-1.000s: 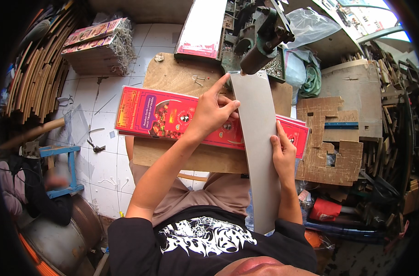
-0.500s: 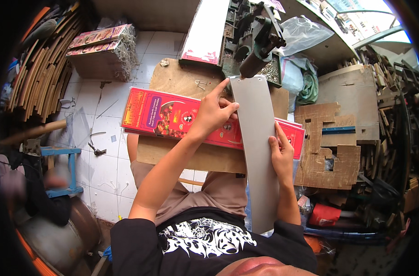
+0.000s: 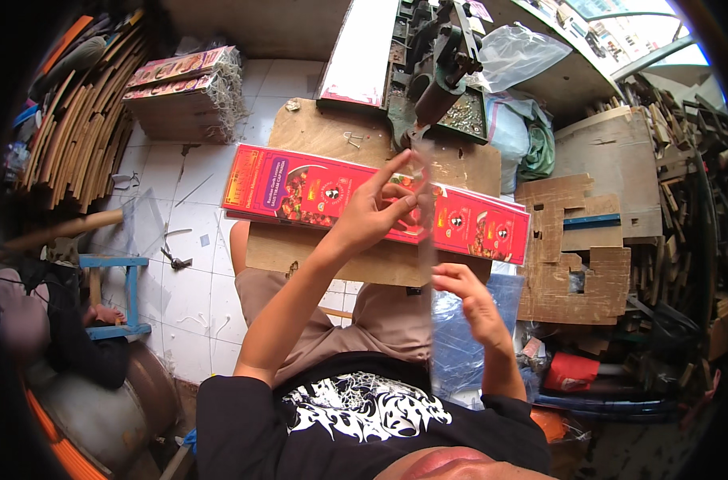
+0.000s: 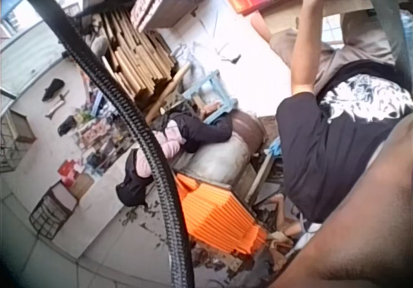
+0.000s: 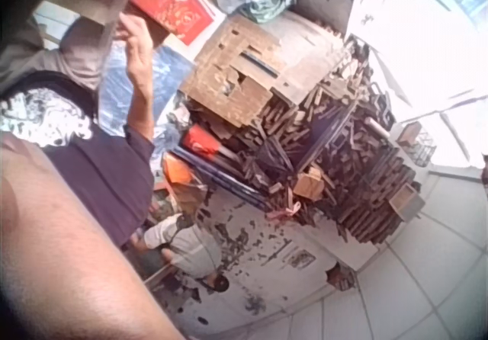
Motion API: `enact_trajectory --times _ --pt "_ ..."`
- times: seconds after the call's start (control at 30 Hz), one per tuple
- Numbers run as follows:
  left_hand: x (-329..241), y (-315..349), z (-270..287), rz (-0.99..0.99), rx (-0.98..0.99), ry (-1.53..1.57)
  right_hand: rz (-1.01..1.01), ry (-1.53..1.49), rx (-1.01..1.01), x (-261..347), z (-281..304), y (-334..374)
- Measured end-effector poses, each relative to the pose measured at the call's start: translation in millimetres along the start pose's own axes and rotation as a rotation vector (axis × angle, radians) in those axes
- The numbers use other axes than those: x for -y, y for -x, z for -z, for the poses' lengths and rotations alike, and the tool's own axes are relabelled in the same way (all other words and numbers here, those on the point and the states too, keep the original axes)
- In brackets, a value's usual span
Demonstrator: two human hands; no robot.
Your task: The person manually assembles packaging for incense by picking up printed cardboard sleeves, inserting a white backing board, and stacking the completed units. They use a manual riveting or stapling machine to secure the parts together at one end.
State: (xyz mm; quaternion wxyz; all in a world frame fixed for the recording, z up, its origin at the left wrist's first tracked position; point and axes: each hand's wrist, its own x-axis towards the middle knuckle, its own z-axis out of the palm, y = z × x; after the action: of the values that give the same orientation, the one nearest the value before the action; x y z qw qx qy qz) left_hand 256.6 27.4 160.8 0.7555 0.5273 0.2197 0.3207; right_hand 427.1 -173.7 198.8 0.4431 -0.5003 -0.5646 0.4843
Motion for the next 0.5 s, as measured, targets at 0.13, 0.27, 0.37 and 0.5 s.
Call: enact_trajectory --times 0.13,0.27,0.37,0.5 --pt "12.0 26.4 -4.2 -0.139 0.076 0.174 0.062 0.274 -0.179 -15.2 -58.0 -3.6" --pt "22.5 48.1 5.3 -0.152 0.196 0.387 0.037 0.447 -0.38 -17.2 -80.2 -5.9" --pt "44.6 55.7 16.3 -0.016 0.294 0.607 0.119 0.552 -0.435 -10.8 -82.4 -13.0" --pt "60.6 73.9 16.7 -0.011 0.027 0.562 0.148 0.544 -0.506 -7.9 -71.2 -20.6"
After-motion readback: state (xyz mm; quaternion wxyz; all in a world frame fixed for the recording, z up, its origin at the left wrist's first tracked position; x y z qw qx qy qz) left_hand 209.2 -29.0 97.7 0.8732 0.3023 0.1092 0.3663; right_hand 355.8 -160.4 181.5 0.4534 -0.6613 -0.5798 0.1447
